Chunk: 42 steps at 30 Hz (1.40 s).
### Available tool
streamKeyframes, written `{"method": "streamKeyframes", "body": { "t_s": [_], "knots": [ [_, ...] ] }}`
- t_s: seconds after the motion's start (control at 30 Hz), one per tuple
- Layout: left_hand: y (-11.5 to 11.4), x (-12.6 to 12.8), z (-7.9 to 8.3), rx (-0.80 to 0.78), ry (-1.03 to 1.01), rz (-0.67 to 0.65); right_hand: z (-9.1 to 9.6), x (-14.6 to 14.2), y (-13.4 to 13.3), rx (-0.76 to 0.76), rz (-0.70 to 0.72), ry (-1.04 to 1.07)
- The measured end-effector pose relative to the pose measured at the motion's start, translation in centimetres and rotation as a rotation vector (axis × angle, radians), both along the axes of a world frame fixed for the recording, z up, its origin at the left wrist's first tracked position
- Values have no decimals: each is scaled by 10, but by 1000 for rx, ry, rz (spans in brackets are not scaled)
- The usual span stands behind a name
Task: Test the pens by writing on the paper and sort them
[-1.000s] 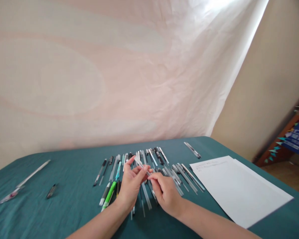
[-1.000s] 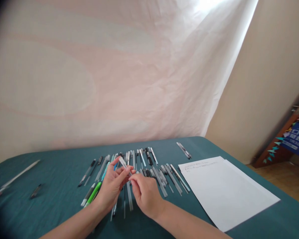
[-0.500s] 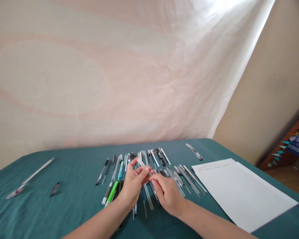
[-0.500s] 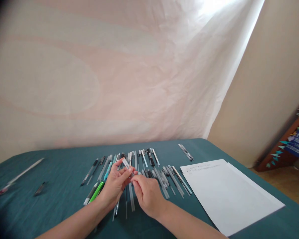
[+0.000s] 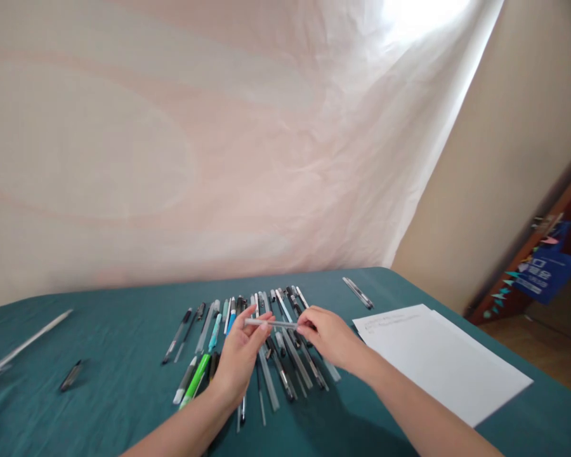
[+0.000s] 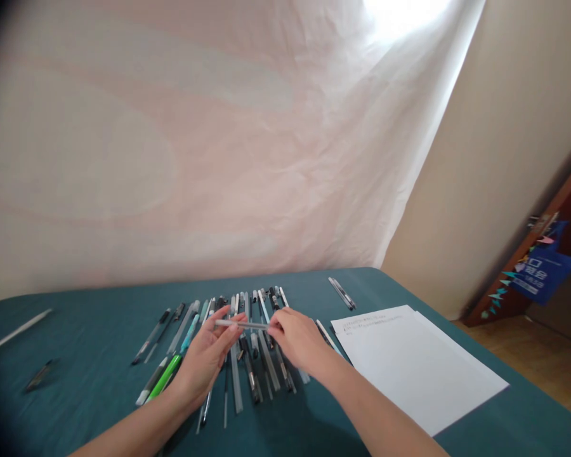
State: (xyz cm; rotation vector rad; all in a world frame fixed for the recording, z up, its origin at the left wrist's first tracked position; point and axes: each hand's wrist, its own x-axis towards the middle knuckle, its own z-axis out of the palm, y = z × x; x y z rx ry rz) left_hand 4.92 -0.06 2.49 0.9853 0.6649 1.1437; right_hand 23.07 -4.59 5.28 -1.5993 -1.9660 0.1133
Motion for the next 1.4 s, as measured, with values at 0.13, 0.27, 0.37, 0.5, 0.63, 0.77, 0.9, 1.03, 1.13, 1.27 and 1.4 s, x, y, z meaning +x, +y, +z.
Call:
{"method": "streamKeyframes", "body": {
  "t_s": [0.13, 0.27, 0.37, 0.5, 0.63, 0.77, 0.9, 1.03, 1.13, 1.27, 1.4],
  "knots": [
    [0, 0, -3, 98, 169, 10, 6, 58, 17, 49, -176, -74],
    [-2, -6, -8, 519, 549, -100, -10, 116, 28, 62, -561, -187],
    [-10, -11, -8, 896, 835, -209, -33, 142, 30, 43, -741, -239],
    [-21, -12, -2, 1170, 1051, -297, -59, 153, 30, 17, -872, -306],
    [-25, -11, 2, 1259, 1077, -298, -70, 157, 31, -4, -918, -357],
    [-23, -11, -2, 1267, 1079, -302, -75, 157, 31, -14, -924, -383],
    [-21, -11, -6, 1254, 1047, -274, -77, 154, 32, -26, -919, -391],
    [-21, -11, -7, 1243, 1041, -273, -79, 152, 34, -42, -917, -387],
    [-22, -11, -5, 1235, 1057, -281, -81, 154, 35, -43, -911, -379],
    [-23, -11, -4, 1226, 1066, -291, -83, 158, 35, -32, -884, -366],
    [-23, -11, -4, 1232, 1042, -285, -84, 161, 36, -15, -854, -344]
  ]
}}
